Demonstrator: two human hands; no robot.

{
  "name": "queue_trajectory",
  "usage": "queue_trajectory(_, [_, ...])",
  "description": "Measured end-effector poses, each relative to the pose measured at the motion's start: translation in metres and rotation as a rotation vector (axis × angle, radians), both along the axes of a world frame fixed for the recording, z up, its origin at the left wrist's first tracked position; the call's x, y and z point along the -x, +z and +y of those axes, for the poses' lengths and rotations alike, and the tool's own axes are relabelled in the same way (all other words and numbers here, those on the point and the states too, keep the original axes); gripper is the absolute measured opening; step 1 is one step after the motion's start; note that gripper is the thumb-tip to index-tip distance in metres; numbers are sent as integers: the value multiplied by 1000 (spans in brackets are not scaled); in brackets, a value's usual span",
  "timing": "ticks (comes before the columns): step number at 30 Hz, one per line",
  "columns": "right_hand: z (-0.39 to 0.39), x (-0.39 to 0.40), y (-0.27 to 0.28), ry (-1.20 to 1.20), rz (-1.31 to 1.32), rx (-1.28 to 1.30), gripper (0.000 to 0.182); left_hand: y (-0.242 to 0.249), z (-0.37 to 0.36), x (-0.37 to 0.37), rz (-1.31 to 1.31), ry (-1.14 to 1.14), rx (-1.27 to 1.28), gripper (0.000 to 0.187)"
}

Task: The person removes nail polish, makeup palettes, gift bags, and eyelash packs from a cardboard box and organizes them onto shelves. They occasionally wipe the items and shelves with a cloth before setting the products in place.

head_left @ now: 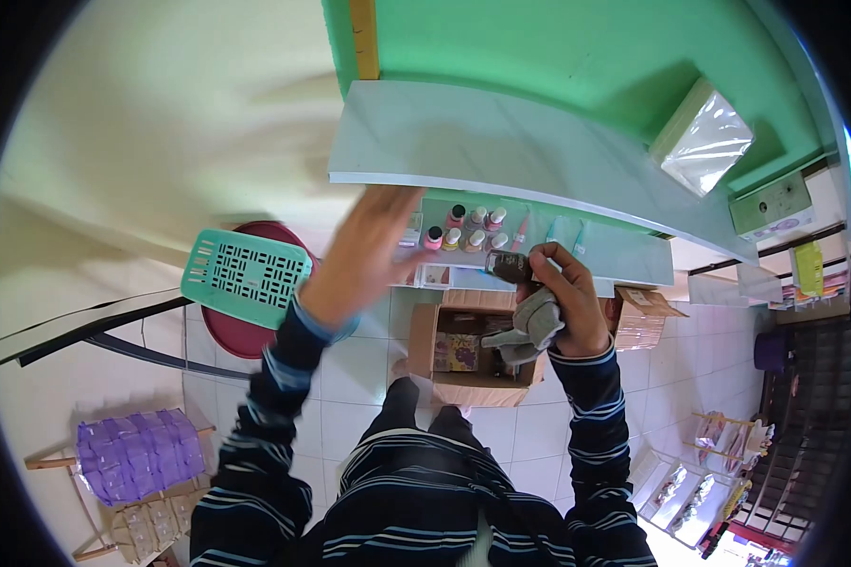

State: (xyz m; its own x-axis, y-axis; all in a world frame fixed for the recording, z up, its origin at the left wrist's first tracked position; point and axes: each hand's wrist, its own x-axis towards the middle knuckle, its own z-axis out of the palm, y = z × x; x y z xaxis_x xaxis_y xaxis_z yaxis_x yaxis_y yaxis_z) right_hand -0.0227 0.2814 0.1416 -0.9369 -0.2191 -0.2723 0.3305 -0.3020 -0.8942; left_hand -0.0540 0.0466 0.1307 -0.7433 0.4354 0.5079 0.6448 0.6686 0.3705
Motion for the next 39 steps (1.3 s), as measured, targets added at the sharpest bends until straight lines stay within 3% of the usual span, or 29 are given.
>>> queue_trajectory(2, [-6, -2, -2, 23, -32, 65, 17, 4, 31, -51, -268, 60, -639, 77])
queue_trajectory(4, [-21, -9, -2, 14, -10, 24, 15, -14, 66, -96, -619, 45, -934, 71])
queue_trajectory(6, [-32, -14, -7, 14, 7, -33, 14, -18, 93, -111, -1036, -160, -1494, 52])
queue_trajectory(7, [-34, -15, -11, 29, 8, -36, 14, -25, 99, -116, -1024, -151, -1504, 52])
queue_trajectory(9, [-38, -16, -16, 89, 147, -172, 19, -48, 105, -121, -1082, -21, -1573, 29])
queue_trajectory(11, [-42, -9, -13, 62, 224, -250, 19, -66, 96, -120, -1105, 7, -1578, 24])
queue_trajectory(13, [-42, 12, -11, -37, 502, -545, 19, -78, 86, -125, -1139, 29, -1581, 20])
queue_trajectory(17, [-39, 70, -23, -28, 668, -1022, 21, -87, 60, -145, -946, 118, -1444, 16])
queue_trajectory(18, [-41, 82, -31, -31, 671, -1026, 21, -89, 54, -149, -864, 153, -1371, 15])
queue_trajectory(20, [-47, 99, -43, -134, 1220, -1242, 27, -92, 43, -156, -794, 212, -1286, 14])
queue_trajectory(21, [-50, 103, -48, -133, 1219, -1245, 27, -93, 40, -157, -796, 211, -1288, 14])
queue_trajectory(24, [-56, 109, -53, 33, 896, -1297, 30, -88, 33, -161, -798, 344, -1384, 12])
queue_trajectory(30, [-65, 120, -54, 248, 903, -1273, 24, -87, 28, -160, -724, 380, -1390, 13])
queue_trajectory(32, [-69, 118, -45, 473, 633, -1245, 24, -92, 25, -160, -712, 370, -1369, 15])
queue_trajectory(35, [-77, 116, -38, 515, 443, -1186, 25, -92, 25, -157, -711, 349, -1367, 17])
queue_trajectory(39, [-82, 118, -34, 609, 420, -1230, 26, -91, 25, -155, -718, 369, -1388, 18])
